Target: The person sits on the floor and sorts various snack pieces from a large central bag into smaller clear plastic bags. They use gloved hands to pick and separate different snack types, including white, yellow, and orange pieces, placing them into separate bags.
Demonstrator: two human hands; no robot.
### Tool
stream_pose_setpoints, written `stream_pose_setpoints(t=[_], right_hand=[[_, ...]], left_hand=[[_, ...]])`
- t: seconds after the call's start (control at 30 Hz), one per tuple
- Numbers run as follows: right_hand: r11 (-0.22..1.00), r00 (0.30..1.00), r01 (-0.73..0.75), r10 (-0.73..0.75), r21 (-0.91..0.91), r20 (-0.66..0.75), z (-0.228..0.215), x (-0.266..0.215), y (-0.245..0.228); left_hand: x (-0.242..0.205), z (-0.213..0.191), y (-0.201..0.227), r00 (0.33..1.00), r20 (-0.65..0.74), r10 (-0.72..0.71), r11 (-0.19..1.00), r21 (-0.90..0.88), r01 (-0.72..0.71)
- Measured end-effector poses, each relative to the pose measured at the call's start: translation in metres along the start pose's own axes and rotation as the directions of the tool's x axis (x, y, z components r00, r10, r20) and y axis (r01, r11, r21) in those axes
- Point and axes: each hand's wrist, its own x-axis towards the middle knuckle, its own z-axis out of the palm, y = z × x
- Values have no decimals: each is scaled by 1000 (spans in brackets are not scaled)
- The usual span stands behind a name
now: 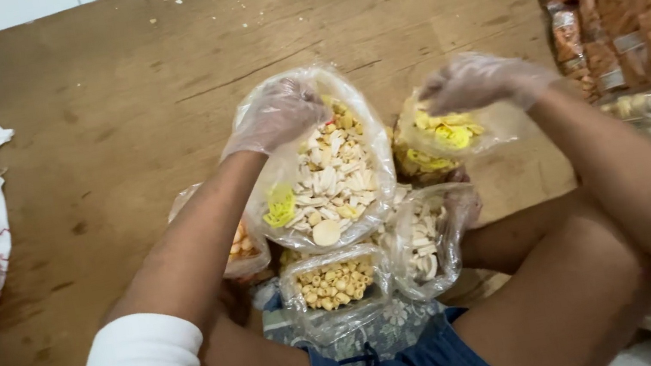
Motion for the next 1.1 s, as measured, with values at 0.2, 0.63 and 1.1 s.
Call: stream_pose_setpoints(t=[0.2, 0.63, 1.1], right_hand=[[982, 995, -100, 98, -163, -25, 11, 25, -1], [805, 800, 592, -584, 26, -139, 85, 188, -91], [966, 994, 101, -107, 238, 12, 90, 195, -122]], left_hand=[[37, 20, -83, 977, 45, 208, 916, 342, -211], [19, 37, -154, 820, 120, 560, 523, 716, -463], [-2, 12, -132, 965, 97, 243, 771, 584, -253]])
